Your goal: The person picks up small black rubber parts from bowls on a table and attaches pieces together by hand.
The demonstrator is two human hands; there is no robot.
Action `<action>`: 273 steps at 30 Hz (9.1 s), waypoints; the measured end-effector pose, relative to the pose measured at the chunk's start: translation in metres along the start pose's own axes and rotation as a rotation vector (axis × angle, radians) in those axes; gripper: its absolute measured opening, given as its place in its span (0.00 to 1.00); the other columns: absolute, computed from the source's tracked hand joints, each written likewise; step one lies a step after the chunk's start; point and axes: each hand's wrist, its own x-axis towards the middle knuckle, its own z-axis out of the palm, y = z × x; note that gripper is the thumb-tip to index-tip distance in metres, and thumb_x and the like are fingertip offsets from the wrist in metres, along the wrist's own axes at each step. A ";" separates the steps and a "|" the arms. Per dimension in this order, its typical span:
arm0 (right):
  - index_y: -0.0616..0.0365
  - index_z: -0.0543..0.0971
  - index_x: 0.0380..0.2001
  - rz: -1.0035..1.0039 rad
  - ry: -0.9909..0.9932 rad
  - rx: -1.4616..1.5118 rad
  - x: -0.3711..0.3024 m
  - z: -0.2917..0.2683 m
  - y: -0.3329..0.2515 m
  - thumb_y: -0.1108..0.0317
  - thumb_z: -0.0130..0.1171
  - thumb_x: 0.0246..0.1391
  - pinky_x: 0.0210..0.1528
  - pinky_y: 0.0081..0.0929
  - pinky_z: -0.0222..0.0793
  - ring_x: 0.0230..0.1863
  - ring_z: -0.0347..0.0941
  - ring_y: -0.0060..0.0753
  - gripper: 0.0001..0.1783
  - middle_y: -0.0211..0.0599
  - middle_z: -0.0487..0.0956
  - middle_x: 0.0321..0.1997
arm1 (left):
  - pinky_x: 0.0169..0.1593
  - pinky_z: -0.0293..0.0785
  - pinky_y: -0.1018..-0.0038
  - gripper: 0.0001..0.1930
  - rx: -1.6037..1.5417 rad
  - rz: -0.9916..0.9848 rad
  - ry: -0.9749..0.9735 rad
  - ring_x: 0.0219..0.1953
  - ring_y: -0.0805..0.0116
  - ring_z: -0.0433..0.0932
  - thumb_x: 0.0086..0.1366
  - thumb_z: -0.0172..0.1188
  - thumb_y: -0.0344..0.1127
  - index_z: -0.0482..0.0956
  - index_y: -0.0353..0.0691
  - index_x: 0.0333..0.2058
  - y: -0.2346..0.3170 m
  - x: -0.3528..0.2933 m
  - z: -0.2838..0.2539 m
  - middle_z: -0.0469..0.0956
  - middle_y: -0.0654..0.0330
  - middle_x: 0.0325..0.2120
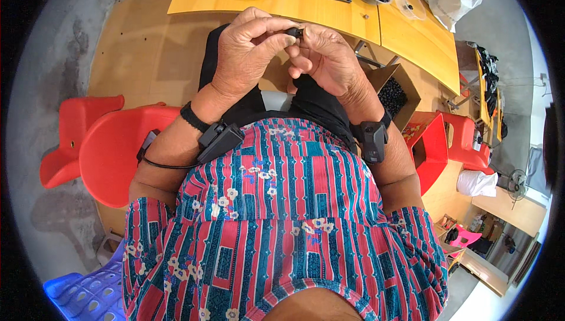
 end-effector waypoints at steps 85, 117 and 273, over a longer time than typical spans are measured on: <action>0.55 0.74 0.40 -0.711 0.045 -1.495 -0.005 0.022 -0.017 0.60 0.64 0.42 0.32 0.31 0.70 0.31 0.73 0.43 0.20 0.38 0.74 0.30 | 0.34 0.72 0.84 0.20 -0.537 -0.252 -0.235 0.28 0.81 0.73 0.64 0.55 0.37 0.70 0.34 0.52 0.015 -0.009 -0.005 0.75 0.65 0.30; 0.61 0.73 0.25 0.038 0.106 -0.121 0.004 0.010 -0.002 0.56 0.54 0.57 0.25 0.21 0.73 0.16 0.59 0.17 0.18 0.27 0.65 0.18 | 0.37 0.71 0.82 0.09 -0.172 -0.107 -0.050 0.33 0.78 0.74 0.55 0.63 0.26 0.79 0.33 0.36 -0.010 -0.003 -0.002 0.74 0.64 0.30; 0.65 0.72 0.49 0.001 0.123 -0.129 0.019 -0.009 -0.001 0.63 0.55 0.54 0.37 0.25 0.75 0.29 0.73 0.21 0.22 0.30 0.75 0.29 | 0.36 0.73 0.82 0.11 -0.228 -0.297 -0.088 0.31 0.79 0.75 0.59 0.59 0.27 0.78 0.32 0.41 -0.023 -0.003 0.000 0.78 0.62 0.32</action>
